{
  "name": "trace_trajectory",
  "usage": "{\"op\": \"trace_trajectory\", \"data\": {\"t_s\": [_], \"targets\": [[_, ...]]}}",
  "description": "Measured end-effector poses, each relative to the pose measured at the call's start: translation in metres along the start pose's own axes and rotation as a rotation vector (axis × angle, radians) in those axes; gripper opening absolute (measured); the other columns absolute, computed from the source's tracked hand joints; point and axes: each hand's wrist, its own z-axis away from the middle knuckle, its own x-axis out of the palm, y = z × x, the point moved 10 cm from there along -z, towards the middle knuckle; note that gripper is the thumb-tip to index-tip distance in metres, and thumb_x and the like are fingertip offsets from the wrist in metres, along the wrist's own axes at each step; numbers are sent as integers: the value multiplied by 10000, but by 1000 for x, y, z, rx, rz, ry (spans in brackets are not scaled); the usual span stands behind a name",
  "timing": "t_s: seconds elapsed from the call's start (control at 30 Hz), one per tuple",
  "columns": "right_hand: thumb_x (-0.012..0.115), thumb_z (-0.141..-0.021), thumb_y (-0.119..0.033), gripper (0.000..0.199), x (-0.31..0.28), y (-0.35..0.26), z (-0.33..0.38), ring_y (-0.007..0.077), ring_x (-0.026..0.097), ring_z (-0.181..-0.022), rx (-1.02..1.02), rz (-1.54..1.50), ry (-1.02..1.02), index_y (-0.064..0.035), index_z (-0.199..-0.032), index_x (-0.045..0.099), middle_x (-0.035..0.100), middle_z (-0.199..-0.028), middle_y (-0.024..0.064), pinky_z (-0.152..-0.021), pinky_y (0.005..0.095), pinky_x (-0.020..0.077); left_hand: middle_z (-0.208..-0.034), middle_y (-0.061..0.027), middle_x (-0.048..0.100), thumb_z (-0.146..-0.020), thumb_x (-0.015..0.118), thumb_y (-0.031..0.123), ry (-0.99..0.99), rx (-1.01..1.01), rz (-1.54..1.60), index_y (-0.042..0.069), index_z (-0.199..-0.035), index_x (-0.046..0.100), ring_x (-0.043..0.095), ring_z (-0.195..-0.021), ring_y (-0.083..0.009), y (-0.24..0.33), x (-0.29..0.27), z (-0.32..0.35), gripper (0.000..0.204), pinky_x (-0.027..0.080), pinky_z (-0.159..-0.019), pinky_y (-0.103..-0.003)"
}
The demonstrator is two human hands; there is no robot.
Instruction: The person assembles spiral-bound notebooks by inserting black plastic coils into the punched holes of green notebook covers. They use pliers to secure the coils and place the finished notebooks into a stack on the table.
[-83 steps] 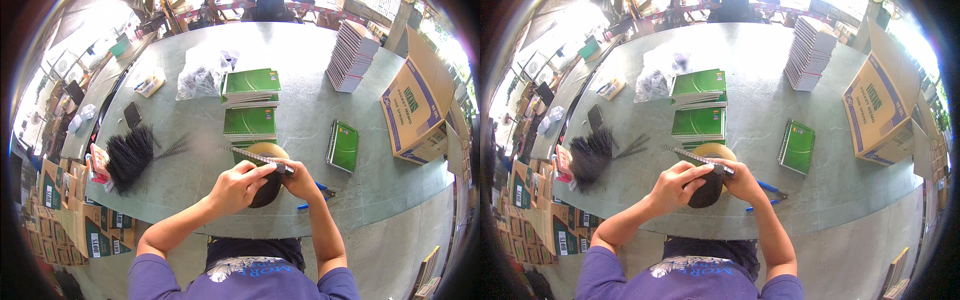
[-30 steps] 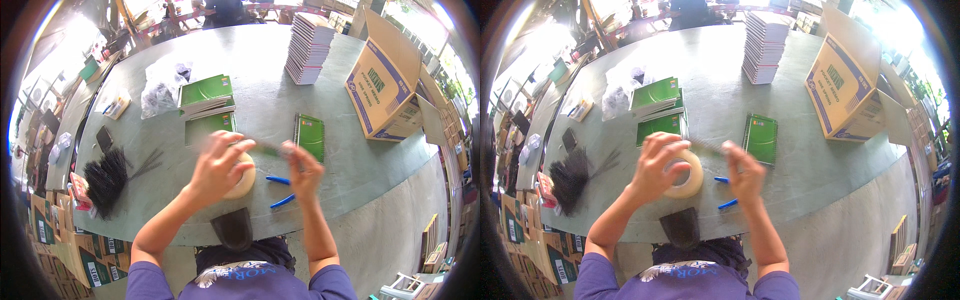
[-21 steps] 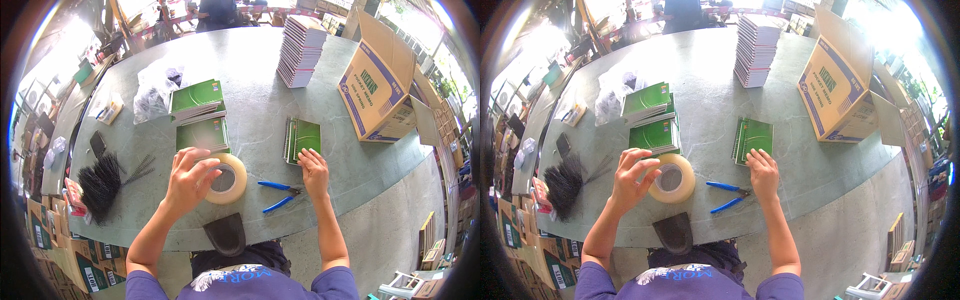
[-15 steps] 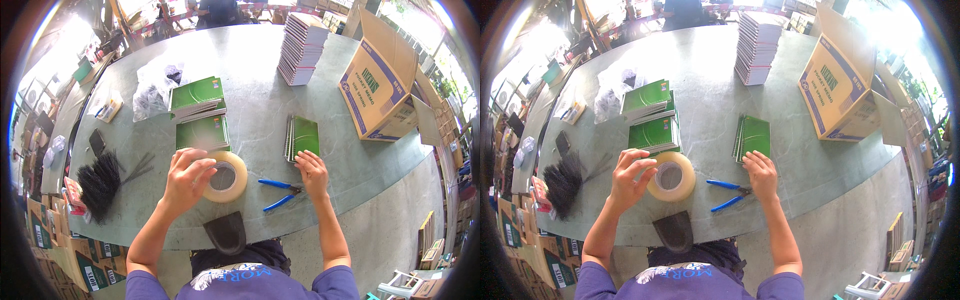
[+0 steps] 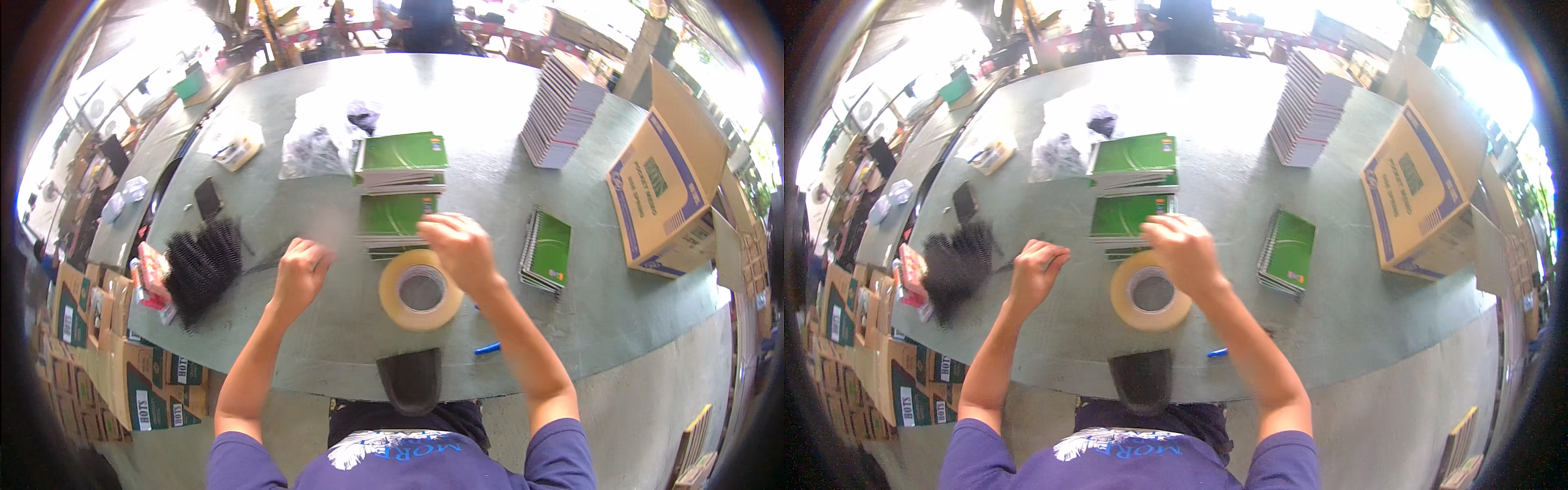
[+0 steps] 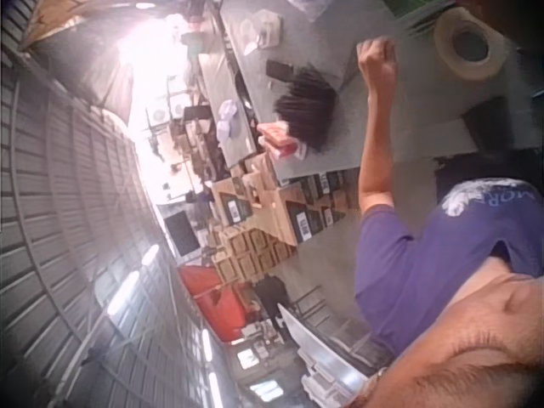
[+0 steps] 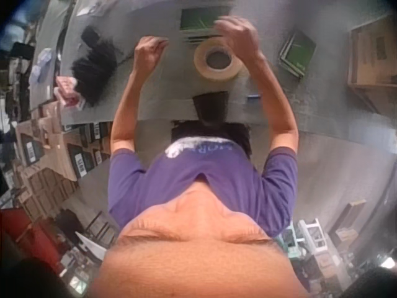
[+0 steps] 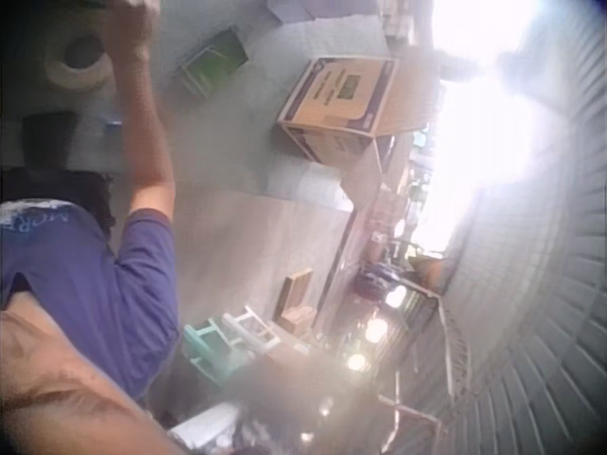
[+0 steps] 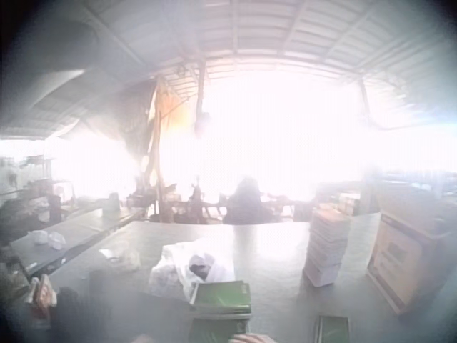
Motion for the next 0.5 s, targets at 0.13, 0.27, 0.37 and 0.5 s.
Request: {"op": "trace_trajectory", "data": {"t_s": [0.13,0.27,0.37,0.5], "targets": [[623,-730,-74,277,84,-24,-12,264,573,-1094,-18,177,-93,-33,-1003,643,647,-1088,105,-940,392,443,-918,-95,668,-780,688,112,-87,-176,-311,50,-946,692,603,-907,-278,-89,12,22,177,475,-782,-382],[579,-756,-31,238,76,-34,7,270,593,-1054,-44,42,-172,-44,-983,647,657,-1068,108,-922,380,450,-939,-93,633,-778,688,133,-177,-175,-397,68,-951,666,592,-914,-284,-114,27,65,187,447,-807,-406],[564,-762,-19,239,42,-25,-2,248,624,-983,-16,39,-144,-61,-980,651,675,-1003,94,-882,361,463,-926,-94,630,-792,669,117,-120,-93,-411,64,-966,622,590,-926,-281,-100,21,56,188,447,-812,-403],[572,-761,-47,186,3,-53,-19,238,634,-859,57,37,-212,-77,-920,664,679,-863,69,-791,361,469,-922,-105,623,-804,651,102,156,-4,-318,68,-975,582,602,-898,-286,-83,-9,41,187,451,-790,-400]]}}
